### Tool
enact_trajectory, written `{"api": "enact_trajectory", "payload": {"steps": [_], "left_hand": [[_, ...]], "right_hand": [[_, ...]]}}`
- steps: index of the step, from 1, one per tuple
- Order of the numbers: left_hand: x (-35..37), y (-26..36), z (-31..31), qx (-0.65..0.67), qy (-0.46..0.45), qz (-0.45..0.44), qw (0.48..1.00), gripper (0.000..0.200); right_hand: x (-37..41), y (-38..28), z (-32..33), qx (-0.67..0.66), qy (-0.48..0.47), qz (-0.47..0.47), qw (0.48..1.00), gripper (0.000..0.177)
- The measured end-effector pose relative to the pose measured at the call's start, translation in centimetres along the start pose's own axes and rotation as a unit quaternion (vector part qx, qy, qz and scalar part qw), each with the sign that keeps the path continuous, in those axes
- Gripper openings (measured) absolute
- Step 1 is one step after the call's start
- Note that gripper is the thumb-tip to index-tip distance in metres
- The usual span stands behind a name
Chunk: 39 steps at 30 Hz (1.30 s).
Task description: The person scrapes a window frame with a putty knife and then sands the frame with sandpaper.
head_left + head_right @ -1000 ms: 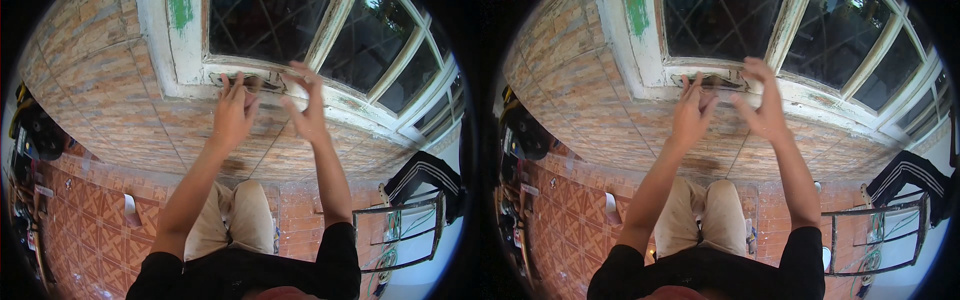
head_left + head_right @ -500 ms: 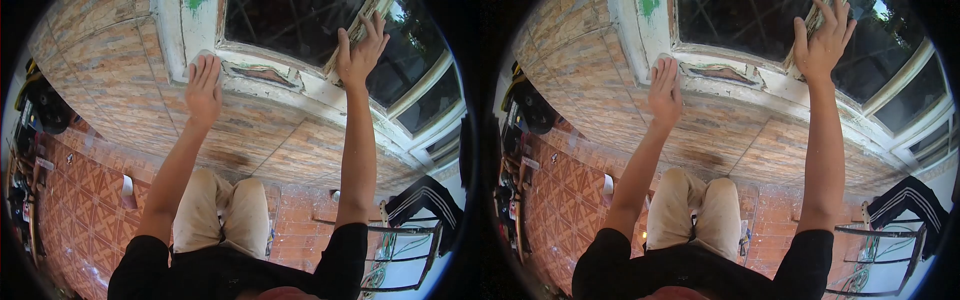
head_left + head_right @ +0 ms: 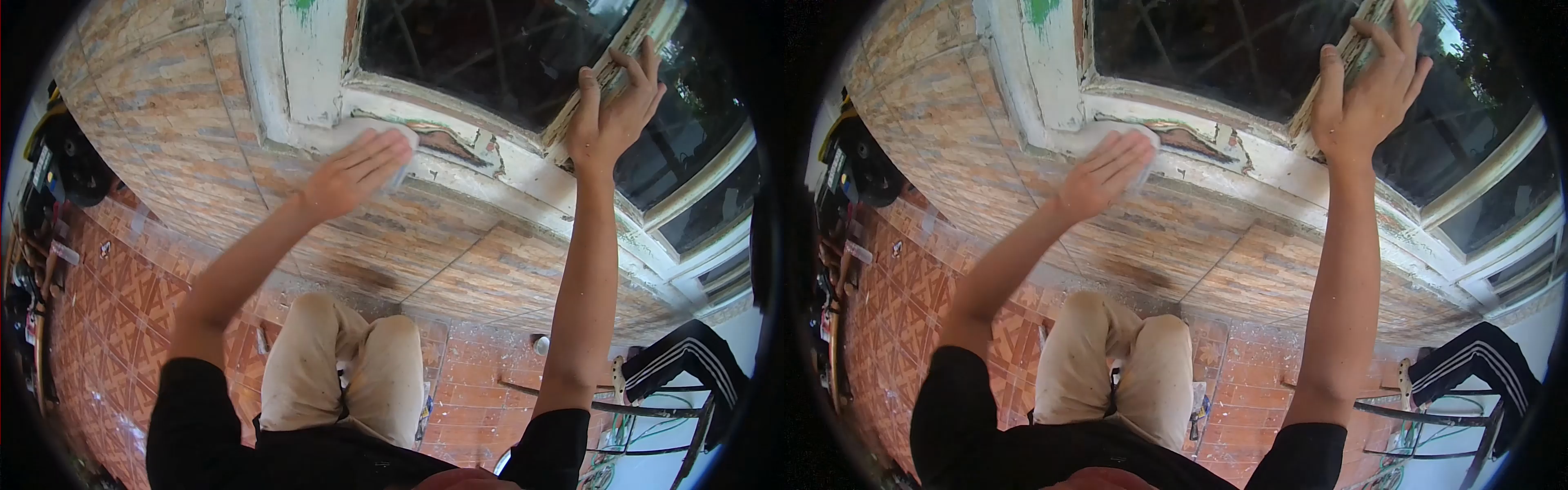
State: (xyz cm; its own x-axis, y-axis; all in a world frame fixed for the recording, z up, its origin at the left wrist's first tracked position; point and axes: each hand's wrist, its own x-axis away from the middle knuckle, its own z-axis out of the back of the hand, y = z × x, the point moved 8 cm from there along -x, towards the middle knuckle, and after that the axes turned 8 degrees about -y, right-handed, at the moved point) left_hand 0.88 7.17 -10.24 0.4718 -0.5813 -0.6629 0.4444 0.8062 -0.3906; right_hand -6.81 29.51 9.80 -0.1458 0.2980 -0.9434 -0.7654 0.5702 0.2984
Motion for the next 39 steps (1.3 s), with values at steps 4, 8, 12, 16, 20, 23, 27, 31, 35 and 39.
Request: {"api": "enact_trajectory", "payload": {"steps": [4, 8, 12, 16, 20, 23, 27, 31, 35, 39], "left_hand": [[1.0, -3.3, 3.2, 0.015, 0.006, -0.02, 1.0, 0.047], [0.8, -3.7, 3.0, -0.03, 0.023, 0.012, 0.999, 0.046], [0.5, -3.8, 3.7, -0.03, -0.024, -0.021, 0.999, 0.048], [2.5, -5.9, 5.5, -0.061, -0.098, -0.051, 0.992, 0.053], [3.4, -7.4, 5.6, -0.106, -0.101, -0.065, 0.987, 0.055], [1.3, -5.8, 4.7, -0.078, -0.1, -0.075, 0.989, 0.055], [-0.7, -4.1, 3.7, -0.072, -0.06, -0.074, 0.993, 0.052], [1.1, -5.5, 4.9, -0.054, -0.073, -0.097, 0.991, 0.048], [2.6, -7.2, 5.3, -0.107, -0.128, -0.139, 0.976, 0.052], [2.7, -6.7, 5.2, -0.138, -0.143, -0.133, 0.971, 0.052]], "right_hand": [[0.1, 0.3, -0.1, 0.006, 0.003, 0.006, 1.0, 0.041], [0.0, 0.0, -0.1, 0.011, 0.003, 0.014, 1.0, 0.04], [0.1, 0.1, 0.0, 0.01, -0.002, 0.014, 1.0, 0.04], [0.2, 0.1, -0.1, 0.016, 0.002, 0.013, 1.0, 0.039], [0.1, 0.2, 0.1, 0.017, 0.007, 0.01, 1.0, 0.039], [0.1, 0.1, -0.1, 0.003, 0.003, 0.011, 1.0, 0.039], [0.2, 0.1, 0.0, 0.012, -0.002, 0.016, 1.0, 0.038], [0.1, 0.0, 0.0, 0.016, -0.002, 0.026, 1.0, 0.037], [0.1, 0.2, 0.1, 0.011, 0.005, 0.021, 1.0, 0.038], [0.1, 0.0, -0.1, 0.024, 0.001, 0.029, 0.999, 0.037]]}}
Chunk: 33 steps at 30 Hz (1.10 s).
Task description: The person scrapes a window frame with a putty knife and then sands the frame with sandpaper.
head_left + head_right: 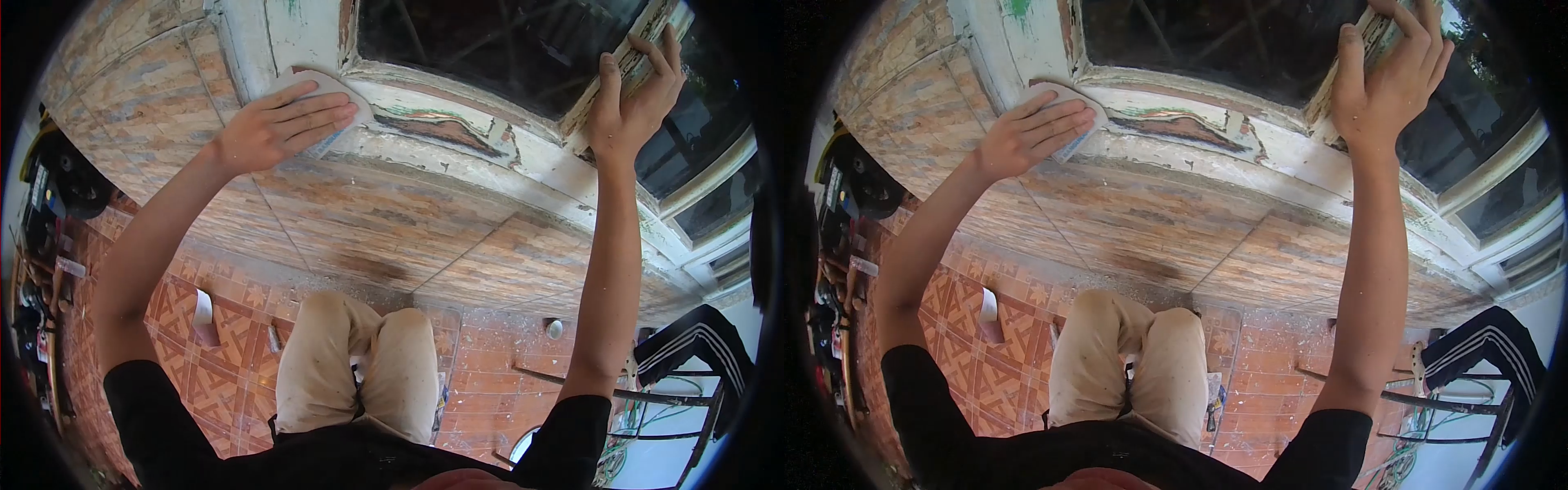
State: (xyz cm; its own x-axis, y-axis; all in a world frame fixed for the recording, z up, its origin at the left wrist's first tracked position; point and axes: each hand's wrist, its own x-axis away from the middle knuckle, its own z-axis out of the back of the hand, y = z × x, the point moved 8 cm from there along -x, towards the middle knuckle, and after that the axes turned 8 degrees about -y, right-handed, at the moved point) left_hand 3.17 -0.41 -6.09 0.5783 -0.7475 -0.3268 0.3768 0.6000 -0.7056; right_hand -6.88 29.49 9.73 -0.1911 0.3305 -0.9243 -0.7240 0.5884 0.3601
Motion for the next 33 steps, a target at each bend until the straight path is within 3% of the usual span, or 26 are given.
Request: {"api": "enact_trajectory", "payload": {"steps": [5, 7, 10, 17, 20, 23, 25, 28, 33], "left_hand": [[-3.3, 1.7, -0.4, 0.034, 0.015, 0.013, 0.999, 0.051], [-6.3, 3.1, 0.6, 0.053, 0.1, -0.006, 0.994, 0.051], [-7.8, 3.5, 0.5, 0.078, 0.111, -0.01, 0.991, 0.049], [0.7, 0.5, 0.2, 0.015, 0.038, 0.018, 0.999, 0.047], [0.5, 0.6, 0.1, 0.027, 0.007, 0.045, 0.999, 0.046], [-4.2, 2.4, 0.2, 0.044, 0.014, 0.036, 0.998, 0.045], [-7.7, 3.9, 0.4, 0.048, 0.095, 0.025, 0.994, 0.044], [-9.9, 4.7, 0.3, 0.015, 0.114, 0.001, 0.993, 0.042], [-4.7, 3.0, 0.0, 0.032, 0.115, 0.044, 0.992, 0.043]], "right_hand": [[0.0, -0.1, 0.2, -0.012, 0.001, -0.012, 1.0, 0.037], [0.0, -0.1, 0.1, -0.009, -0.002, -0.009, 1.0, 0.037], [-0.1, -0.3, 0.2, -0.004, -0.009, -0.004, 1.0, 0.036], [0.0, -0.2, 0.2, 0.005, -0.002, 0.002, 1.0, 0.034], [0.2, -0.1, 0.2, -0.005, 0.0, -0.016, 1.0, 0.033], [0.3, 0.0, 0.1, -0.002, -0.009, -0.019, 1.0, 0.032], [0.3, 0.0, 0.2, 0.002, -0.009, -0.012, 1.0, 0.032], [0.2, 0.0, 0.3, -0.004, -0.003, -0.002, 1.0, 0.032], [0.3, 0.1, 0.2, 0.016, -0.008, -0.009, 1.0, 0.033]]}}
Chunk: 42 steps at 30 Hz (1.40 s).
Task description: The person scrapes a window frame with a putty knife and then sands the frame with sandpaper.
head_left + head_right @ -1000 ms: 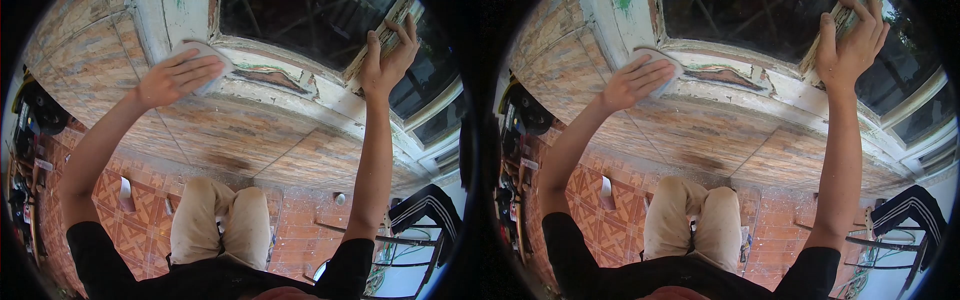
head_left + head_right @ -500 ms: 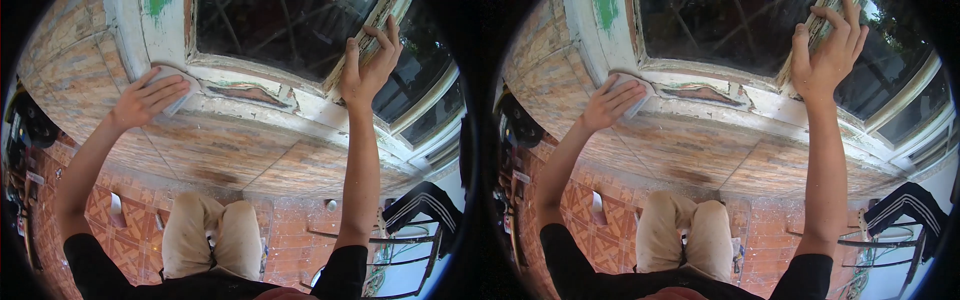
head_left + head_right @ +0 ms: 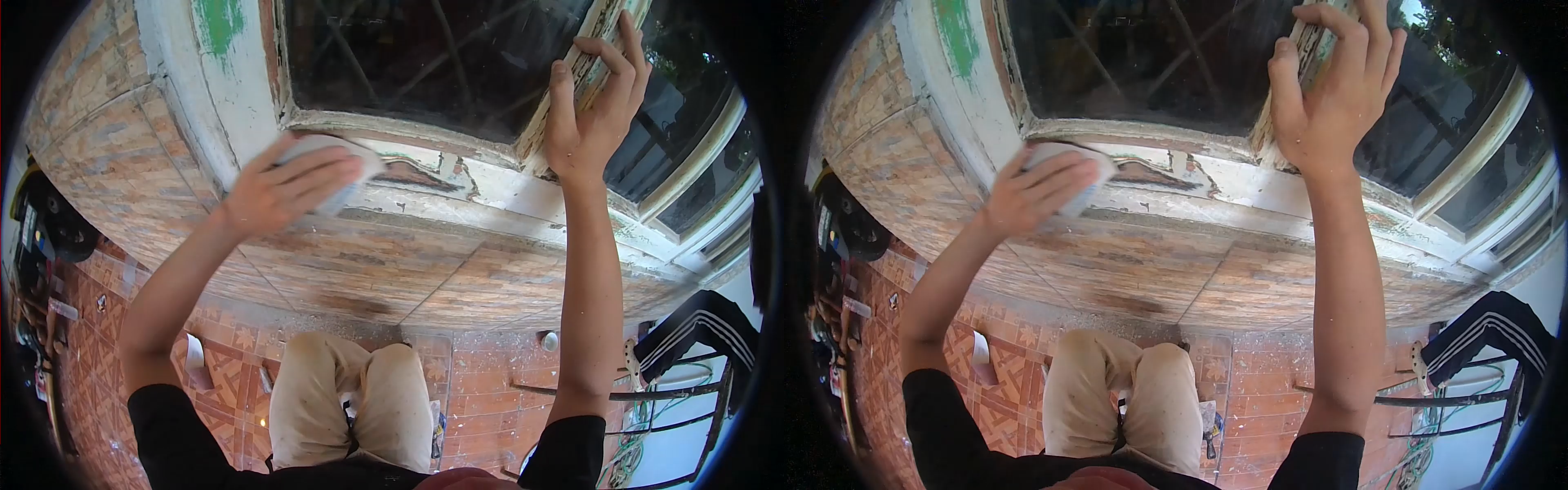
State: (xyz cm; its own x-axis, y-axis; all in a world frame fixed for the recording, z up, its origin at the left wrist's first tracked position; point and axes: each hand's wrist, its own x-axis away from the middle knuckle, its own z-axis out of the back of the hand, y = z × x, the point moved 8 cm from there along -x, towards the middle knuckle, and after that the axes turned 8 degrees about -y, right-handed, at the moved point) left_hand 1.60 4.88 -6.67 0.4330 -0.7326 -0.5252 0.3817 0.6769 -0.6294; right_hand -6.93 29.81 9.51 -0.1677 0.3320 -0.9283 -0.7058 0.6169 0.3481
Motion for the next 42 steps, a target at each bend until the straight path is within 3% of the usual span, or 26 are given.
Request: {"api": "enact_trajectory", "payload": {"steps": [3, 6, 9, 17, 19, 22, 26, 29, 33, 38, 42], "left_hand": [[2.4, -1.8, 0.2, -0.023, -0.059, 0.037, 0.997, 0.043], [0.6, -0.5, -0.3, -0.039, -0.011, 0.045, 0.998, 0.043], [-3.5, 1.1, -0.6, -0.037, -0.044, 0.04, 0.998, 0.044], [0.6, -1.0, -0.4, -0.038, 0.022, 0.078, 0.996, 0.043], [-2.0, -0.3, 0.0, -0.009, 0.016, 0.053, 0.998, 0.045], [-4.7, 1.8, -0.5, -0.069, 0.011, -0.038, 0.997, 0.041], [0.6, -1.1, -0.3, -0.029, -0.03, 0.057, 0.998, 0.044], [1.3, -1.0, -0.3, -0.051, -0.01, 0.074, 0.996, 0.042], [-4.4, 0.9, 0.2, -0.05, 0.007, 0.023, 0.998, 0.041], [-1.6, -0.2, 0.1, -0.029, 0.004, 0.041, 0.999, 0.041], [-4.5, 0.7, 0.3, 0.0, -0.015, 0.006, 1.0, 0.042]], "right_hand": [[0.1, 0.1, 0.0, 0.041, -0.01, -0.009, 0.999, 0.02], [0.2, 0.2, 0.0, 0.043, -0.006, -0.011, 0.999, 0.019], [0.2, -0.2, 0.3, 0.039, -0.026, -0.027, 0.999, 0.019], [0.2, 0.2, -0.1, 0.011, 0.011, 0.016, 1.0, 0.017], [0.1, 0.2, -0.6, 0.001, 0.017, 0.014, 1.0, 0.018], [0.2, 0.3, -0.1, 0.012, 0.015, 0.021, 1.0, 0.017], [0.1, 0.3, -0.1, -0.023, 0.018, 0.006, 1.0, 0.016], [0.1, 0.3, 0.0, -0.003, 0.022, 0.012, 1.0, 0.017], [0.1, 0.0, 0.2, 0.015, 0.033, 0.015, 0.999, 0.021], [0.2, 0.2, 0.3, -0.007, 0.008, -0.05, 0.999, 0.022], [0.2, 0.4, 0.2, -0.056, 0.056, -0.019, 0.997, 0.021]]}}
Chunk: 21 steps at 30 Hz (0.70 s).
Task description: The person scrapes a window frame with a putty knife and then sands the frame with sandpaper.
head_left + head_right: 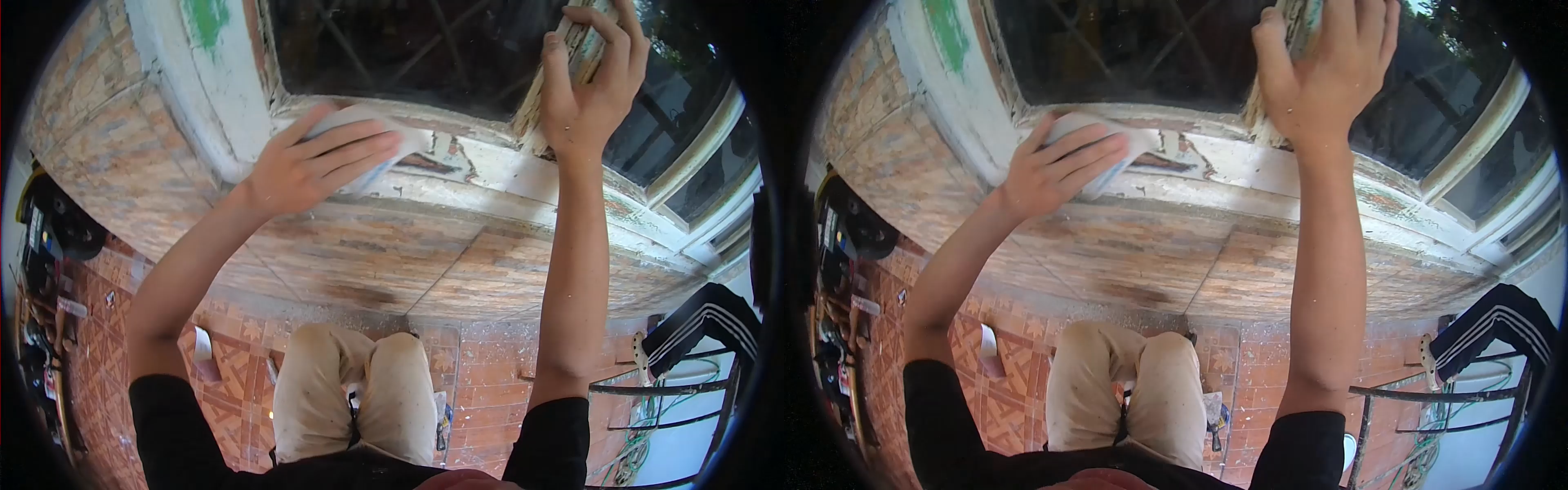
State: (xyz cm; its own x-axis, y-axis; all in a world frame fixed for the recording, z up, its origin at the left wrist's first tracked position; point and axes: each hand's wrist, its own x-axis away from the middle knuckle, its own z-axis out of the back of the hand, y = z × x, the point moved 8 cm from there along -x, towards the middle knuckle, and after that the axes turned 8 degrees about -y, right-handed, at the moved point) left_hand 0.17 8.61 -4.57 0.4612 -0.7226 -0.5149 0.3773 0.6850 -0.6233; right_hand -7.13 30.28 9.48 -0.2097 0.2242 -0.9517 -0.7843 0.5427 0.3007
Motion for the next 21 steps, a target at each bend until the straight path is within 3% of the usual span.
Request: {"api": "enact_trajectory", "payload": {"steps": [5, 7, 21], "left_hand": [[3.8, -0.8, -0.3, -0.031, 0.025, -0.022, 0.999, 0.043], [5.6, -1.9, -0.9, -0.062, -0.023, 0.036, 0.997, 0.04], [0.8, 0.2, -1.1, -0.102, 0.021, 0.024, 0.994, 0.046]], "right_hand": [[-0.3, -0.5, 0.5, 0.039, -0.022, -0.019, 0.999, 0.022], [-0.1, -0.5, 0.2, 0.071, -0.038, -0.028, 0.996, 0.023], [-0.2, -0.7, 0.0, 0.062, -0.043, -0.03, 0.997, 0.024]]}}
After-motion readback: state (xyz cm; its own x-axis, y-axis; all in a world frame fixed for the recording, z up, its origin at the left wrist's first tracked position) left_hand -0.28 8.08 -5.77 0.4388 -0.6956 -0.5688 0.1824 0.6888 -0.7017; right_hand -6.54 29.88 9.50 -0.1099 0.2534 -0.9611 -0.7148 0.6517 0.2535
